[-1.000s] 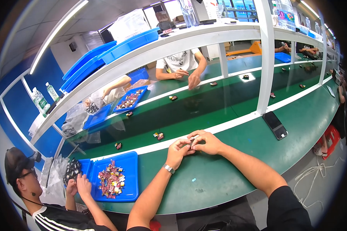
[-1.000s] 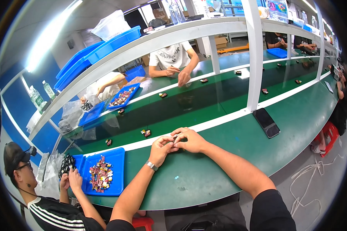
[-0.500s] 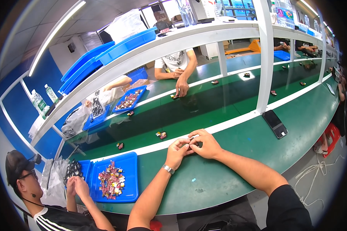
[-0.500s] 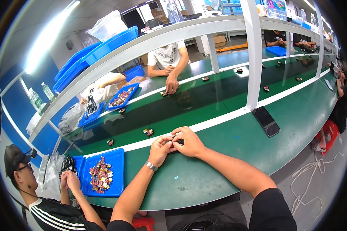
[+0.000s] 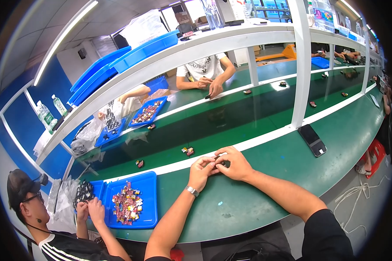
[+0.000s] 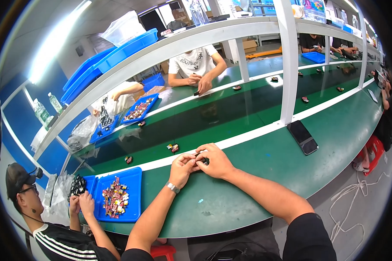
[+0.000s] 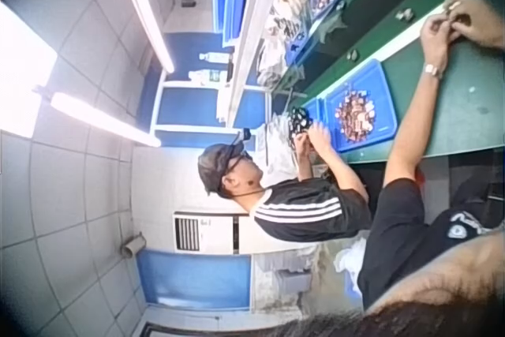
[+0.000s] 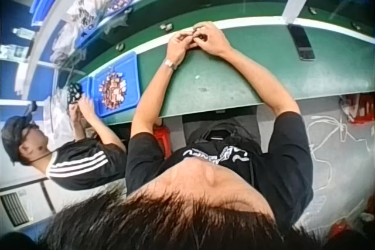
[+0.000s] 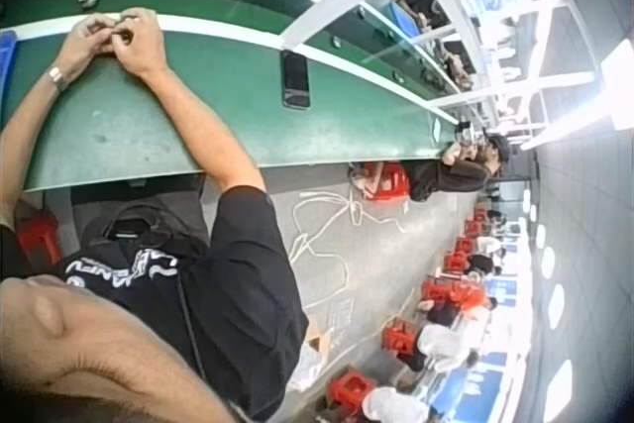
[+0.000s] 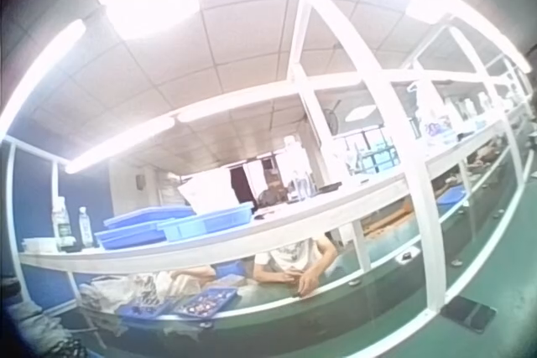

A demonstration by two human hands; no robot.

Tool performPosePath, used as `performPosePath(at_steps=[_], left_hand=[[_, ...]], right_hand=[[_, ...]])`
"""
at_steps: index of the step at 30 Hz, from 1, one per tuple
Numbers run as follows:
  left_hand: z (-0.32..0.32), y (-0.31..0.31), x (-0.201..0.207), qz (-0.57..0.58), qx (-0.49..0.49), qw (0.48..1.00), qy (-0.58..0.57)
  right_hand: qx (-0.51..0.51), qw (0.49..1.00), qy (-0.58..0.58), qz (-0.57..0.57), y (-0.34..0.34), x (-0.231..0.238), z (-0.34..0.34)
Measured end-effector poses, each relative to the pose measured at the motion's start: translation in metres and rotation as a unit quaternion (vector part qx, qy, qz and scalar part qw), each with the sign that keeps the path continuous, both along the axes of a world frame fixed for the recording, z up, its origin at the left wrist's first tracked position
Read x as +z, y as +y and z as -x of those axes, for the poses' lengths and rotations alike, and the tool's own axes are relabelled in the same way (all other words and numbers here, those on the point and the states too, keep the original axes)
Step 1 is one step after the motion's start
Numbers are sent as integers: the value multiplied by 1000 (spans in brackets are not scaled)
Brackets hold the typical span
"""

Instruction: Sorting and inspecting small electronic components on an assembly line.

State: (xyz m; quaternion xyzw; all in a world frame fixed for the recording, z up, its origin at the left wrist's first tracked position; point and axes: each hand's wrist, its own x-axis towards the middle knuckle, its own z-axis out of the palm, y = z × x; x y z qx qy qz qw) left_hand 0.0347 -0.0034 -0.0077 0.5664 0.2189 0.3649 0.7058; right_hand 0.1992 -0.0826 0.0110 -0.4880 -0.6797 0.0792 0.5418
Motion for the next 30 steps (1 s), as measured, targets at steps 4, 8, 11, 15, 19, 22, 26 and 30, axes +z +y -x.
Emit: performPosePath(at_steps=[4, 8, 11, 15, 19, 22, 26, 30], left_hand=[[1, -1, 3, 2, -6, 1000, -4], [4, 2, -1, 7, -5, 1000, 1], [2, 2, -2, 7, -5, 1000, 2], [5, 1, 2, 18, -10, 1000, -13], [8, 1, 4, 24, -4, 1000, -3], [13, 4, 3, 18, -4, 1000, -7], [15, 5, 0, 21, -7, 1000, -19], [26, 8, 0, 19, -9, 1000, -19]], right_hand=[[-51, 999, -14, 9, 0, -2, 3], [-83, 995, -62, -6, -1, -2, 9], [-81, 994, -75, -28, -1, -6, 8], [-84, 994, -65, -20, -1, -3, 10], [-65, 996, -57, -17, 0, -4, 13], [-70, 996, -51, -23, 4, -7, 18], [-68, 995, -64, -26, 3, -6, 20], [-54, 998, -42, -14, 6, -9, 31]])
